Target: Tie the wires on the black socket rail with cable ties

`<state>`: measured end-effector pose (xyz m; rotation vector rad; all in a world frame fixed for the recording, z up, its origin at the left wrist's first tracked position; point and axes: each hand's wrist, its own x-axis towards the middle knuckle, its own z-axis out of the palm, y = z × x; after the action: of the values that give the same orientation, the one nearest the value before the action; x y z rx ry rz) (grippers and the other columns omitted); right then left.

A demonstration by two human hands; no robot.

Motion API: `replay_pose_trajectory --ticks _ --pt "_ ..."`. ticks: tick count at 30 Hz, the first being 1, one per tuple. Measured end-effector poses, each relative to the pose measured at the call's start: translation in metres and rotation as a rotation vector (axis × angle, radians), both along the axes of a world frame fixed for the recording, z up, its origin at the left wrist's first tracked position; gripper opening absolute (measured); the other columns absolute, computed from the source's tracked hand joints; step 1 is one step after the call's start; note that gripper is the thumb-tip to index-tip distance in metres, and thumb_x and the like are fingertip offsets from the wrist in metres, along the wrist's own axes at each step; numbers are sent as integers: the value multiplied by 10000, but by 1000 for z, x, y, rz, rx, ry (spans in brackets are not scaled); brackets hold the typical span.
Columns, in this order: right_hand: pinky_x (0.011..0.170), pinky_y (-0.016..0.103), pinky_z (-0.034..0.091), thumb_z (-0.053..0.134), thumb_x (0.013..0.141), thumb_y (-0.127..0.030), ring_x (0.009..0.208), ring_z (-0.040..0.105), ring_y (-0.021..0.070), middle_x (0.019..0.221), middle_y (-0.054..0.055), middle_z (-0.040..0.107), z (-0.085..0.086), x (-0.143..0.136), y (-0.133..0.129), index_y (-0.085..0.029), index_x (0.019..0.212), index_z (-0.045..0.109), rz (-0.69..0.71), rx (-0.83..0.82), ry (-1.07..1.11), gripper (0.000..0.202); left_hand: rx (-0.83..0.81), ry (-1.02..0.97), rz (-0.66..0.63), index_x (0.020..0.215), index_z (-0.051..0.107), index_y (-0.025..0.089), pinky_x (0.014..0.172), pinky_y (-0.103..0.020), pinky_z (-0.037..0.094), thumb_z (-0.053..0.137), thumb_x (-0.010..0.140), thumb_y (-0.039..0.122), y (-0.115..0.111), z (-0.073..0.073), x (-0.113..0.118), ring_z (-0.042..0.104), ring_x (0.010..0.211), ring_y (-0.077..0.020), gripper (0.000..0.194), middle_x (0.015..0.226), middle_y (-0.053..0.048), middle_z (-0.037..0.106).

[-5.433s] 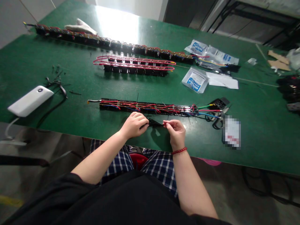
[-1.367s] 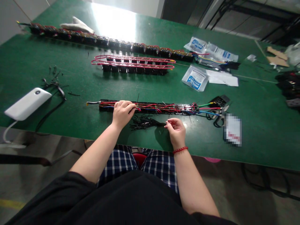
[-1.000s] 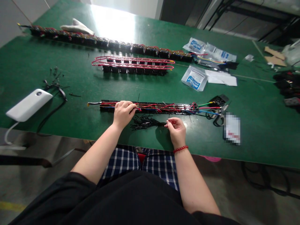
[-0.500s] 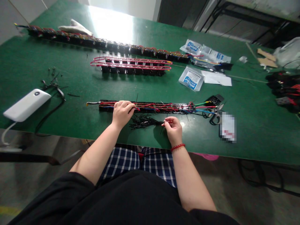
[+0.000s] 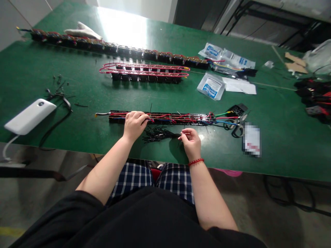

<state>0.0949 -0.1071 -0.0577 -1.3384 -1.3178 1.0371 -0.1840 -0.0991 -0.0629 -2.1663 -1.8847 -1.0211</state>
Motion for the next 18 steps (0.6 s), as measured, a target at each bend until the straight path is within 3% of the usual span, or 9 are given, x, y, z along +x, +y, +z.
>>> replay_pose_trajectory --ticks 8,12,18 --pt "592 254 534 694 820 -334 649 690 137 763 -22 666 -3 1 0 -218 925 634 12 11 -16 168 -18 -39 -4 947 718 282 935 -411 402 636 928 288 1 0 1 602 1016 -236 84 1034 -27 721" --pt "612 255 547 701 828 -344 654 694 127 797 -26 662 -7 2 0 -218 928 625 -44 20 25 178 -14 -35 -2 938 718 279 933 -401 402 637 929 290 1 1 1 603 1015 -231 82 1020 -25 721" --pt "601 265 578 709 815 -365 640 703 131 785 -32 655 -1 -19 -6 -222 926 594 -86 -18 128 214 -29 -24 -5 938 720 279 931 -402 399 631 933 293 2 3 1 607 1014 -230 90 1028 -28 722"
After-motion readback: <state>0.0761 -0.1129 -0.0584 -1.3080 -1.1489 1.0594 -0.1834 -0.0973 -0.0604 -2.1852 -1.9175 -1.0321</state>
